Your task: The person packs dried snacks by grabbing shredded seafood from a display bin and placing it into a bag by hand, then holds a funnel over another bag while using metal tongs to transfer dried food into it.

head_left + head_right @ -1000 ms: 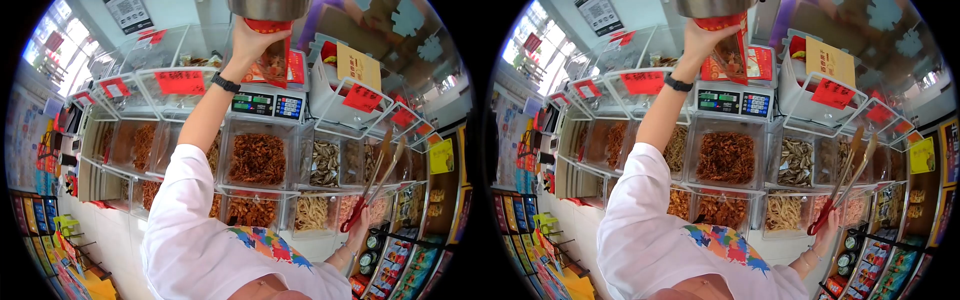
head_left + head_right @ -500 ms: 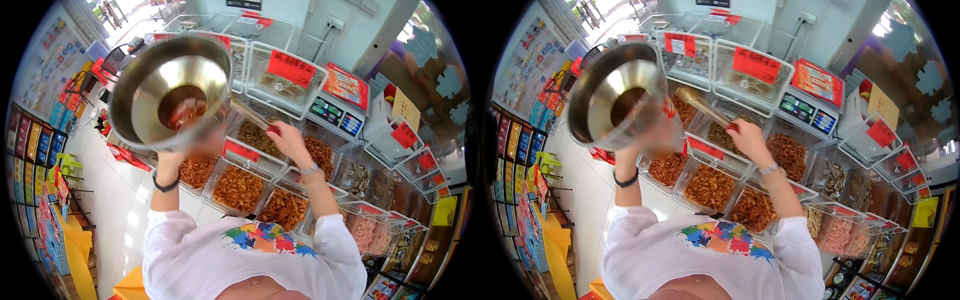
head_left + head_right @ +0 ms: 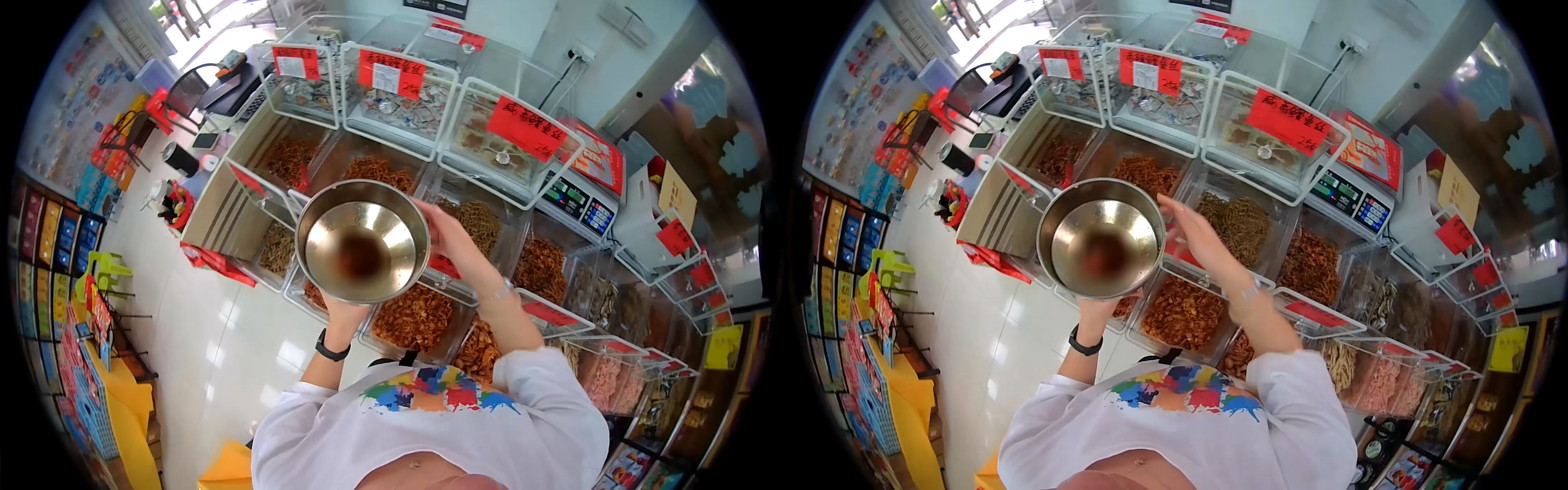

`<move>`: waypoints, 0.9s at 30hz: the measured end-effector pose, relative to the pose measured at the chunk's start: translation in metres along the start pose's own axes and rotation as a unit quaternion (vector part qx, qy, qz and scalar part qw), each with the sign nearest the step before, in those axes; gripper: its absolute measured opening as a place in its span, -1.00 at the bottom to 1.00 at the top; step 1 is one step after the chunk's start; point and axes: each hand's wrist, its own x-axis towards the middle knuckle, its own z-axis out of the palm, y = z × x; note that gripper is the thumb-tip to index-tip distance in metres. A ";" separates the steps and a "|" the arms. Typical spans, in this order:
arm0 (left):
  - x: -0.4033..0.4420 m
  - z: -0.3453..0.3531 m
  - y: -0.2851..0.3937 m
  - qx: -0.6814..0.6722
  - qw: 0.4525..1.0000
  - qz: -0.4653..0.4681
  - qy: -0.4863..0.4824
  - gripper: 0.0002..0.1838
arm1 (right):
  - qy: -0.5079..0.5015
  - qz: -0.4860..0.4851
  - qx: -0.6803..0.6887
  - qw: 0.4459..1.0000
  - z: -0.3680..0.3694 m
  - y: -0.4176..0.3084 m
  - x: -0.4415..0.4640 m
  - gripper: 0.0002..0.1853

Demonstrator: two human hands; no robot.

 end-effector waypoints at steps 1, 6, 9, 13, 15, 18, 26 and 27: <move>0.000 0.006 -0.001 -0.005 1.000 0.000 -0.008 -0.10 | -0.042 0.016 0.089 0.995 0.006 -0.011 -0.028 -0.20; 0.000 0.039 0.001 -0.003 1.000 -0.001 -0.011 -0.10 | 0.003 -0.042 0.142 0.989 0.047 -0.025 -0.092 -0.13; -0.011 0.056 -0.002 0.015 0.999 0.017 -0.029 -0.02 | 0.077 -0.022 0.202 0.976 0.048 -0.015 -0.097 -0.13; -0.020 0.080 0.010 -0.040 0.999 -0.014 0.009 -0.11 | 0.128 -0.019 0.255 0.958 0.031 -0.012 -0.102 -0.16; -0.021 0.076 -0.003 0.044 0.999 0.000 -0.007 0.02 | 0.117 -0.015 0.295 0.948 0.018 -0.011 -0.106 -0.16; -0.020 0.087 0.004 0.065 0.998 0.011 0.008 0.14 | 0.092 -0.047 0.375 0.921 -0.016 -0.021 -0.119 -0.14; -0.035 0.089 0.016 -0.046 0.995 -0.060 -0.060 0.03 | 0.358 -0.356 0.265 0.821 -0.192 -0.090 -0.186 -0.58; -0.038 0.088 0.014 -0.013 0.996 -0.058 -0.064 0.04 | 0.354 -0.379 0.223 0.825 -0.231 -0.092 -0.185 -0.56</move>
